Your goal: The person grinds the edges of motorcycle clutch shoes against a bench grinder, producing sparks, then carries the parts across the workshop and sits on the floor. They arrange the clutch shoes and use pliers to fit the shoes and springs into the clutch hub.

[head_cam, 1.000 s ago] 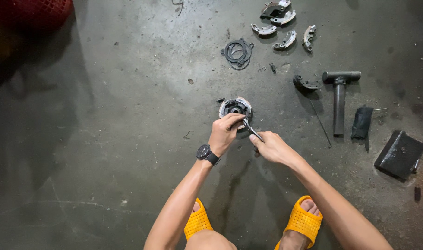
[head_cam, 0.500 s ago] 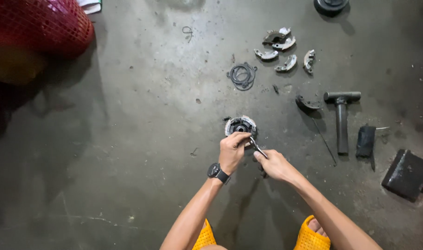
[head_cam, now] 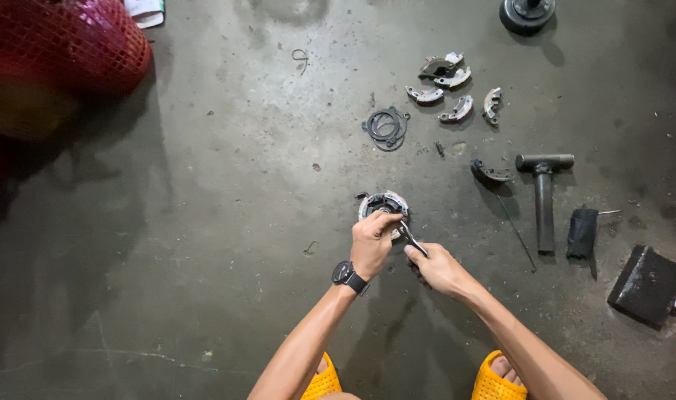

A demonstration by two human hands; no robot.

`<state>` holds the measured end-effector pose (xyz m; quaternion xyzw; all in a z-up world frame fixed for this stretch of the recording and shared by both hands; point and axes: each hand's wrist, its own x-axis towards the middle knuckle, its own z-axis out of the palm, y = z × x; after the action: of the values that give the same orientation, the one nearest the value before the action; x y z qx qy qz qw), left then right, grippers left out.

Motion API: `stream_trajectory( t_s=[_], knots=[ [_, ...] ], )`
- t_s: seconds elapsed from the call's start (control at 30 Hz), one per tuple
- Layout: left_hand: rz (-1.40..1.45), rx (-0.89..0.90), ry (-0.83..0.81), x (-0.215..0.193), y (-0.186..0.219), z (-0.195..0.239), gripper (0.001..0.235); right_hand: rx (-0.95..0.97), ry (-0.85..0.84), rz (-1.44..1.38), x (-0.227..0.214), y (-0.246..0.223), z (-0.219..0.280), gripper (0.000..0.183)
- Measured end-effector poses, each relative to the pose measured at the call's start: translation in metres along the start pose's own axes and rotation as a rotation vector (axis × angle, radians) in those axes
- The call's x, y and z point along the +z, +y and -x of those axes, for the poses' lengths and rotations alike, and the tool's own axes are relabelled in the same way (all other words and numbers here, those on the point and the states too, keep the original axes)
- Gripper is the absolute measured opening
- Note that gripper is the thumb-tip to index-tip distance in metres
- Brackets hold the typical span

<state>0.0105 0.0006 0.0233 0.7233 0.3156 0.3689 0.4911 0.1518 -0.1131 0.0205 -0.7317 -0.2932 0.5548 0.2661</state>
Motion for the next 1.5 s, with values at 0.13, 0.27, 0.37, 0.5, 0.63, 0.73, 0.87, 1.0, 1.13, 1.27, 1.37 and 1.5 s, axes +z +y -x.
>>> stream_trajectory(
  t_s=[0.13,0.27,0.37,0.5,0.63,0.73,0.87,1.0,1.13,1.27,1.37,1.5],
  knots=[
    [-0.020,-0.016,-0.020,-0.002,-0.004,-0.005,0.020,0.116,-0.035,-0.049,-0.001,-0.002,-0.004,0.040],
    [-0.034,0.073,-0.055,-0.004,-0.021,-0.015,0.021,-0.011,-0.026,-0.001,-0.006,0.018,-0.025,0.040],
    [-0.069,0.062,0.001,-0.016,-0.024,-0.037,0.020,-0.231,-0.032,0.128,-0.023,0.012,-0.041,0.034],
    [-0.451,0.078,0.060,-0.053,-0.065,-0.065,0.015,-0.264,0.363,0.367,-0.059,-0.014,-0.082,0.027],
    [-0.725,-0.053,-0.113,-0.067,-0.111,-0.066,0.016,-0.084,0.576,0.413,-0.096,-0.065,-0.128,0.031],
    [-0.762,-0.059,-0.147,-0.068,-0.107,-0.063,0.018,-0.165,0.684,0.529,-0.105,-0.037,-0.180,0.032],
    [-0.600,0.006,-0.012,-0.070,-0.066,-0.065,0.021,-0.291,0.827,0.731,-0.099,-0.008,-0.200,0.031],
    [-0.353,-0.060,0.078,-0.045,-0.037,-0.060,0.014,-0.280,0.433,0.007,-0.074,-0.038,-0.112,0.027],
    [0.273,-0.395,-0.118,-0.008,-0.030,-0.048,0.024,-0.185,0.026,-0.512,-0.051,-0.044,-0.058,0.019],
    [0.479,-0.376,-0.191,0.009,-0.031,-0.029,0.027,-0.162,-0.005,-0.526,-0.042,-0.045,-0.034,0.017],
    [0.580,-0.555,-0.192,-0.004,-0.003,-0.030,0.026,-0.207,0.158,-0.245,-0.042,-0.036,-0.022,0.022],
    [0.683,-0.615,-0.134,-0.012,-0.011,-0.027,0.026,-0.393,0.377,-0.094,-0.042,-0.067,0.020,0.023]
  ],
)
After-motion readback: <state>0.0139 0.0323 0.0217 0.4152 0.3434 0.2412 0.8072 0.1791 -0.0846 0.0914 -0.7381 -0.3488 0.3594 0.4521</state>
